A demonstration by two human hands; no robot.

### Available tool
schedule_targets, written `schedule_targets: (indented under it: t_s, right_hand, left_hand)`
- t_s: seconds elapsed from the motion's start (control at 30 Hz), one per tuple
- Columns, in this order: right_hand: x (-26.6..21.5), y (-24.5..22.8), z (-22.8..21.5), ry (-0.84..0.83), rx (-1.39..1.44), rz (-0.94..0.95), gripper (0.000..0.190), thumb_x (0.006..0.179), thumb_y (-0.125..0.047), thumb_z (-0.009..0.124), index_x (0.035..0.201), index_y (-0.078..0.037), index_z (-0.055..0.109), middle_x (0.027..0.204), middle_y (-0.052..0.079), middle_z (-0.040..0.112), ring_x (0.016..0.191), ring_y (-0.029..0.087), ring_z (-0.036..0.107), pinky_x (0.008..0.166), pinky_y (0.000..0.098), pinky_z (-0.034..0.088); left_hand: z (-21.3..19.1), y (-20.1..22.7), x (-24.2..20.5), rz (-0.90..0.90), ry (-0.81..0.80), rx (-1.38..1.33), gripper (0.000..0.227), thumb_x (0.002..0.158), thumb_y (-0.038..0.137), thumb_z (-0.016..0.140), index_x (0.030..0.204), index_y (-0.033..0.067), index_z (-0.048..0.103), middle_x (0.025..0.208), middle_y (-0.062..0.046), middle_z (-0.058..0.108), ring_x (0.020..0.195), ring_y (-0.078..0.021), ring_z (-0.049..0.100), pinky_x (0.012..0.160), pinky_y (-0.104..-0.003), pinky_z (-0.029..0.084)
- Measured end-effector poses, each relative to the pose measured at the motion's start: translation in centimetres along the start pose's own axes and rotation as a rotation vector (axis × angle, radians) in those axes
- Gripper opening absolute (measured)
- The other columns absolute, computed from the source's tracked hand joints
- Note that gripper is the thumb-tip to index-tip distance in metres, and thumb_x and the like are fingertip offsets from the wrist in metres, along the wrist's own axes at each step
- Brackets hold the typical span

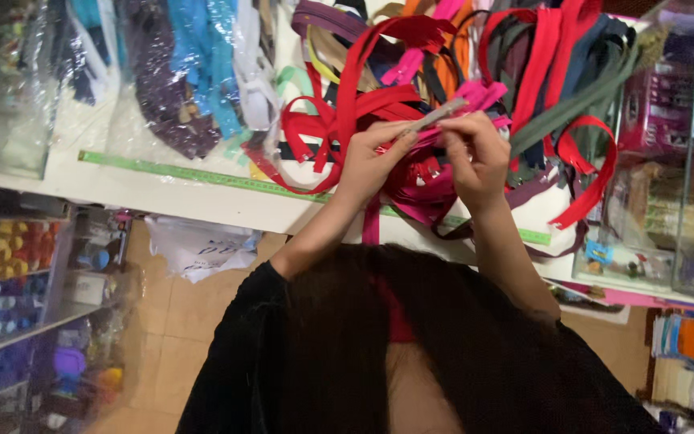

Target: The person handles various colorful zippers on a counter, picking them up from piles, measuring them against a ruler fixed to the table, and placing some inside a plastic bag while sorting others into groups by color.

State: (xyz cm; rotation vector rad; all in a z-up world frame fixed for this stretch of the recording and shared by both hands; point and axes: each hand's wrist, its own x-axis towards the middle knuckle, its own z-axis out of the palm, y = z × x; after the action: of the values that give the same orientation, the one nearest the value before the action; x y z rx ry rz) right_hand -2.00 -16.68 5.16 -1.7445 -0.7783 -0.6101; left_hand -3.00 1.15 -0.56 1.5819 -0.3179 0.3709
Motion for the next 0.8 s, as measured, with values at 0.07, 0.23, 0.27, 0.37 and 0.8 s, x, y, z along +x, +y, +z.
schedule_targets:
  t_s: [0.07,0.23,0.27,0.37,0.8]
  right_hand:
    - [0.8,-0.6,1.4,-0.155,0.073,0.013,0.01,0.097,0.006,0.069,0.105,0.004,0.074,0.085,0.018,0.069,0.075,0.037,0.063,0.073,0.0448,0.051]
    - [1.9,-0.5,5.3,-0.365,0.003,-0.009,0.015,0.094,0.004,0.07,0.104,-0.002,0.061,0.077,0.014,0.065,0.071,0.038,0.064,0.069,0.047,0.053]
    - [1.6,-0.3,5.9,-0.399,-0.043,0.028,0.026,0.094,0.002,0.071,0.11,-0.002,0.051,0.072,0.015,0.064,0.068,0.04,0.066,0.065,0.0491,0.054]
    - [1.1,1.0,7.4,-0.414,-0.137,-0.015,0.022,0.095,-0.005,0.072,0.106,-0.002,0.054,0.073,0.018,0.067,0.072,0.045,0.069,0.066,0.0521,0.055]
    - [0.9,1.6,1.4,-0.382,-0.353,0.217,0.022,0.106,-0.018,0.071,0.09,-0.003,0.074,0.082,0.008,0.073,0.072,0.019,0.066,0.065,0.0346,0.053]
  left_hand:
    - [-0.8,1.9,-1.0,-0.264,0.118,-0.341,0.021,0.1,0.018,0.072,0.119,0.0088,0.077,0.112,-0.006,0.078,0.108,-0.0095,0.065,0.098,-0.032,0.054]
    - [-3.3,1.4,-1.8,-0.414,0.28,-0.558,0.027,0.099,0.012,0.073,0.12,-0.0043,0.072,0.11,-0.02,0.076,0.101,-0.0243,0.072,0.093,-0.042,0.061]
    - [-3.8,0.8,-1.9,-0.423,0.328,-0.575,0.029,0.097,0.01,0.075,0.121,-0.0072,0.071,0.11,-0.023,0.075,0.098,-0.028,0.073,0.092,-0.044,0.061]
    - [-5.0,0.0,-2.1,-0.432,0.426,-0.598,0.032,0.091,0.004,0.079,0.119,-0.0096,0.07,0.104,-0.023,0.075,0.092,-0.0303,0.076,0.089,-0.046,0.063]
    - [-12.4,-1.2,7.2,0.188,0.393,0.802,0.022,0.087,-0.001,0.068,0.103,0.0089,0.079,0.09,-0.006,0.077,0.082,-0.0215,0.072,0.072,-0.036,0.06]
